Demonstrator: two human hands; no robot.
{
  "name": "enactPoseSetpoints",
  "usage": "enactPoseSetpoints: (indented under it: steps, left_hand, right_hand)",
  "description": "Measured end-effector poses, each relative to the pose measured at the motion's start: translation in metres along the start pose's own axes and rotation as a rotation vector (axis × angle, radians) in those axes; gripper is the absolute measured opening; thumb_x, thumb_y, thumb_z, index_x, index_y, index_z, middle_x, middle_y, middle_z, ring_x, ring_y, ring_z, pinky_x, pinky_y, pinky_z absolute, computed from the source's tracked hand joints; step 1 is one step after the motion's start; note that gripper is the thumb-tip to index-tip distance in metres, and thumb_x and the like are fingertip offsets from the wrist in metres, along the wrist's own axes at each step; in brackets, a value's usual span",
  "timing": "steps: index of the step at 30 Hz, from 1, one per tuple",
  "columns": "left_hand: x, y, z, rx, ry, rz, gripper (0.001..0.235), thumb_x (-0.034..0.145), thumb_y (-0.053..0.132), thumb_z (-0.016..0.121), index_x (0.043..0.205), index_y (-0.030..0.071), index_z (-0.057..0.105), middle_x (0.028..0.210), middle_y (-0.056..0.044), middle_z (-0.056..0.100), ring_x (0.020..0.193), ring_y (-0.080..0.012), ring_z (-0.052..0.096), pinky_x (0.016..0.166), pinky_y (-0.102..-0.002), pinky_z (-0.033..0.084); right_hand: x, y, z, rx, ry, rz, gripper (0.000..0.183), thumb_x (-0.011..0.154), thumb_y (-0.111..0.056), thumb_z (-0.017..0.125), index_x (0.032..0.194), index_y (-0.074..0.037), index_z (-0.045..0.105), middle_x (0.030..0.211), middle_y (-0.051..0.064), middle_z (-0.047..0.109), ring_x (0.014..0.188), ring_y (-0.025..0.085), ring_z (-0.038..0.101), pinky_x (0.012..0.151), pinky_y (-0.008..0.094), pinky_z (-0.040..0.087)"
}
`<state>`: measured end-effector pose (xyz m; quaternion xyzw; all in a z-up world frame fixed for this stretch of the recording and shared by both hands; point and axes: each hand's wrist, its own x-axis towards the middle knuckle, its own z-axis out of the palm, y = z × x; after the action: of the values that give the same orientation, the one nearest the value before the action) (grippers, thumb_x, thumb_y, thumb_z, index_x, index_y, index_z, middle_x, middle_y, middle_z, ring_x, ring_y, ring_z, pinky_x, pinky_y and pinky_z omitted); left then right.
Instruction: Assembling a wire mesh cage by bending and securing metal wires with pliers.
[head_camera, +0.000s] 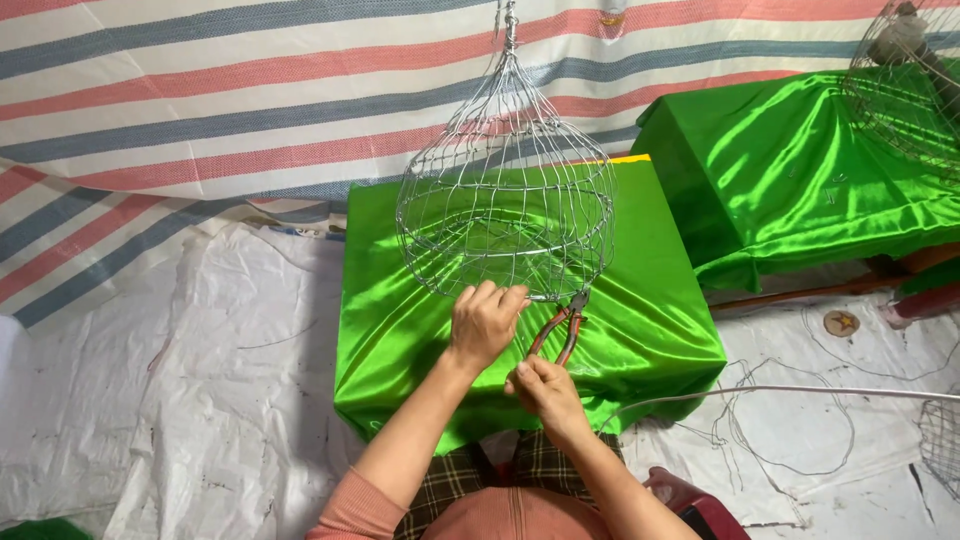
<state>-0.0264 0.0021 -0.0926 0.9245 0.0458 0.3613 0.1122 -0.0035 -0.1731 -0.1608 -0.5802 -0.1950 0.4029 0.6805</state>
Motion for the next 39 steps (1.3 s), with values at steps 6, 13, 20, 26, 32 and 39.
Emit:
enactPoseSetpoints:
  steps: [6, 13, 20, 26, 32, 39]
  left_hand:
    - [-0.012, -0.009, 0.007, 0.000, -0.021, 0.034, 0.014, 0.093, 0.021, 0.071, 0.091, 0.013, 0.060, 0.076, -0.001, 0.063, 0.078, -0.0226, 0.062, 0.068, -0.040, 0.045]
    - [-0.023, -0.014, 0.013, -0.031, -0.058, 0.051, 0.011, 0.090, 0.010, 0.070, 0.097, 0.015, 0.063, 0.077, 0.000, 0.060, 0.077, -0.0207, 0.061, 0.065, -0.039, 0.043]
    - [-0.046, -0.018, 0.020, -0.031, -0.087, 0.072, 0.015, 0.089, 0.006, 0.066, 0.098, 0.016, 0.062, 0.077, -0.001, 0.059, 0.076, -0.0215, 0.061, 0.064, -0.041, 0.044]
    - [-0.038, -0.022, 0.012, -0.059, -0.132, 0.084, 0.015, 0.091, 0.010, 0.064, 0.105, 0.015, 0.064, 0.080, -0.002, 0.061, 0.075, -0.0216, 0.060, 0.062, -0.041, 0.044]
    - [-0.030, -0.033, 0.018, -0.083, -0.171, 0.089, 0.021, 0.090, 0.012, 0.065, 0.110, 0.015, 0.066, 0.082, -0.001, 0.060, 0.076, -0.0206, 0.059, 0.062, -0.040, 0.042]
    - [-0.018, -0.042, 0.021, -0.099, -0.178, 0.093, 0.022, 0.091, 0.013, 0.066, 0.113, 0.016, 0.066, 0.084, 0.000, 0.060, 0.077, -0.0190, 0.059, 0.064, -0.038, 0.041]
  right_hand:
    - [0.011, 0.050, -0.025, -0.029, 0.000, -0.015, 0.035, 0.105, -0.030, 0.060, 0.089, -0.002, 0.070, 0.068, 0.002, 0.057, 0.057, 0.008, 0.045, 0.053, 0.025, 0.037]
    - [0.039, 0.017, -0.090, -0.189, 0.312, -0.127, 0.036, 0.100, -0.035, 0.060, 0.106, -0.004, 0.076, 0.095, 0.005, 0.076, 0.081, 0.015, 0.065, 0.072, 0.030, 0.052]
    - [0.148, -0.024, -0.168, -1.155, 0.885, -0.206, 0.045, 0.099, -0.033, 0.064, 0.140, -0.015, 0.062, 0.155, 0.020, 0.043, 0.141, 0.042, 0.037, 0.114, 0.056, 0.031]
    - [0.229, -0.007, -0.209, -1.338, 0.715, 0.167, 0.063, 0.098, -0.062, 0.047, 0.154, -0.033, 0.043, 0.169, 0.015, 0.016, 0.153, 0.047, 0.010, 0.115, 0.076, 0.006]
    - [0.259, -0.010, -0.215, -1.387, 0.618, 0.272, 0.069, 0.095, -0.067, 0.042, 0.159, -0.043, 0.027, 0.173, 0.010, 0.002, 0.155, 0.046, -0.005, 0.112, 0.080, -0.003]
    - [0.285, -0.021, -0.227, -1.399, 0.608, 0.300, 0.072, 0.093, -0.065, 0.048, 0.159, -0.046, 0.026, 0.173, 0.007, -0.001, 0.155, 0.046, -0.008, 0.113, 0.079, -0.005]
